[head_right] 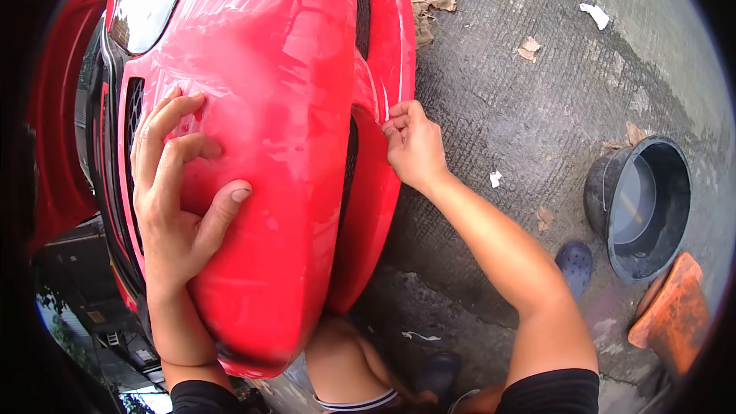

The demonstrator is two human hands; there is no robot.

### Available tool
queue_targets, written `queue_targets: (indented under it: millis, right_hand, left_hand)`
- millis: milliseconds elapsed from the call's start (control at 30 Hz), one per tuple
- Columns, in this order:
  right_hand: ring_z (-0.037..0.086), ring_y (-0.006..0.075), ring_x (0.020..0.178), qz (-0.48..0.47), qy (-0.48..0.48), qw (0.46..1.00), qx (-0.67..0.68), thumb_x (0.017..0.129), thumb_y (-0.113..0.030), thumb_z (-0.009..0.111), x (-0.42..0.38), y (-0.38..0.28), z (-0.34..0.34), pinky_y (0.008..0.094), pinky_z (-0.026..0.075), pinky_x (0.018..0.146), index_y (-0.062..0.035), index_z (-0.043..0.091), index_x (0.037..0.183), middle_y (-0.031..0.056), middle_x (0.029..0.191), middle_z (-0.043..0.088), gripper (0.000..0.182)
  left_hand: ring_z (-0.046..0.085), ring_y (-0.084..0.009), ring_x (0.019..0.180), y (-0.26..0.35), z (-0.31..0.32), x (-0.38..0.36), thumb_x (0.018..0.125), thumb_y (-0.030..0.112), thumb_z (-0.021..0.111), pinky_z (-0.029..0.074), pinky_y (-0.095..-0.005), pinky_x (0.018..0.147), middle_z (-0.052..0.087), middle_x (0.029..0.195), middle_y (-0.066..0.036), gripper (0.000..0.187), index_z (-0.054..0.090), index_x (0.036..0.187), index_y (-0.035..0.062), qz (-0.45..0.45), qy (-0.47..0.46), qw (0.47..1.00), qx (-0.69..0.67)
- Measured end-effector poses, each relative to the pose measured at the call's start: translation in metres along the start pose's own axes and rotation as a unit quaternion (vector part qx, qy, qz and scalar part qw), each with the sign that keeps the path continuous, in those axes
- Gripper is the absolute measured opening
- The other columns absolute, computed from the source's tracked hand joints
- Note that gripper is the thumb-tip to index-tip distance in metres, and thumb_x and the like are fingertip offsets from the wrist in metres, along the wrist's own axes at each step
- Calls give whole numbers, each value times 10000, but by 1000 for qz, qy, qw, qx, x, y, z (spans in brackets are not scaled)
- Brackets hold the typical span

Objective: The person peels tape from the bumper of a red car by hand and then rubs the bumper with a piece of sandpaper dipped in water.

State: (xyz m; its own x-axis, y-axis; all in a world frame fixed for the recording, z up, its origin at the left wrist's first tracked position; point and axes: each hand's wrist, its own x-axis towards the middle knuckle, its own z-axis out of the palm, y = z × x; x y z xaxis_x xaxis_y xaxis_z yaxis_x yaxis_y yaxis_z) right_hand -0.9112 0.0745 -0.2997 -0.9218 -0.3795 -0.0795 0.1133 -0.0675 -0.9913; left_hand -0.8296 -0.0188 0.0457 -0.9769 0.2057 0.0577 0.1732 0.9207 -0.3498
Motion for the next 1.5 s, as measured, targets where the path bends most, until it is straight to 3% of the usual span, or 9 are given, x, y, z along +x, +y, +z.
queue_targets:
  millis: [233, 333, 533, 633, 1033, 1133, 1300, 1400, 1500]
  right_hand:
    - [792, 240, 840, -47, 36, 997, 39, 974, 70, 659, 2, -1, 3, 363, 608, 775, 39, 536, 1212, 174, 977, 787, 269]
    - [758, 151, 832, 3, 6, 1000, 20, 999, 68, 651, -1, -2, -2, 301, 595, 766, 36, 543, 1215, 142, 977, 793, 243]
    - [754, 150, 824, -17, 10, 1000, 5, 994, 50, 675, -11, -2, 1, 299, 591, 766, 32, 563, 1209, 138, 969, 790, 243]
    - [808, 290, 878, -9, 45, 998, 32, 964, 74, 650, -3, -4, 5, 382, 615, 803, 33, 559, 1181, 187, 962, 784, 239]
    - [793, 363, 889, -23, 40, 998, 30, 952, 82, 651, 2, 4, 7, 454, 601, 799, 6, 550, 1170, 194, 964, 784, 252]
    - [712, 147, 719, -58, 76, 995, -10, 980, 79, 666, 26, 6, 9, 312, 561, 689, 16, 547, 1188, 137, 953, 779, 247]
    - [726, 158, 741, -81, -27, 996, -33, 997, 87, 622, -8, 13, -3, 311, 569, 709, 12, 538, 1200, 141, 967, 781, 231]
    - [792, 392, 975, -58, 39, 996, 55, 953, 87, 630, 9, 6, 4, 458, 615, 859, -19, 528, 1199, 196, 987, 785, 286]
    - [792, 381, 966, -67, 2, 997, 50, 955, 99, 615, -3, 13, 4, 440, 610, 858, 2, 517, 1194, 200, 988, 779, 276]
  left_hand:
    - [559, -431, 1405, 1, 1, 0, 839, 338, 896, 422, -553, 1182, 633, 1457, -222, 431, 689, 1028, 9, -1, 4, 1000, 1]
    - [554, -435, 1413, 0, 0, 0, 842, 332, 896, 420, -556, 1185, 631, 1461, -224, 433, 688, 1036, 6, -6, 1, 1000, -15]
    - [547, -443, 1423, 1, -1, 1, 859, 331, 887, 417, -555, 1187, 629, 1471, -220, 433, 683, 1052, 1, 0, -4, 1000, -16]
    - [547, -445, 1424, 2, 1, 2, 867, 332, 882, 417, -555, 1187, 628, 1472, -224, 430, 681, 1049, -1, 3, 1, 1000, -14]
    - [563, -442, 1380, 6, 2, 2, 808, 300, 901, 424, -559, 1160, 636, 1431, -188, 399, 688, 1022, 39, -10, 18, 1000, -18]
    - [563, -442, 1382, 4, 3, 2, 809, 296, 901, 424, -559, 1162, 637, 1429, -186, 396, 685, 1018, 39, -5, 19, 1000, -12]
    - [560, -444, 1388, 4, 0, 3, 819, 308, 899, 417, -565, 1171, 636, 1436, -190, 399, 683, 1016, 36, -7, 18, 1000, -16]
    - [553, -449, 1399, 5, 2, 2, 821, 303, 904, 421, -567, 1171, 632, 1447, -202, 402, 682, 1012, 29, -9, 13, 1000, -13]
    - [546, -452, 1413, 4, 2, 2, 822, 301, 903, 421, -567, 1172, 631, 1455, -206, 406, 678, 1009, 19, -13, 12, 1000, -22]
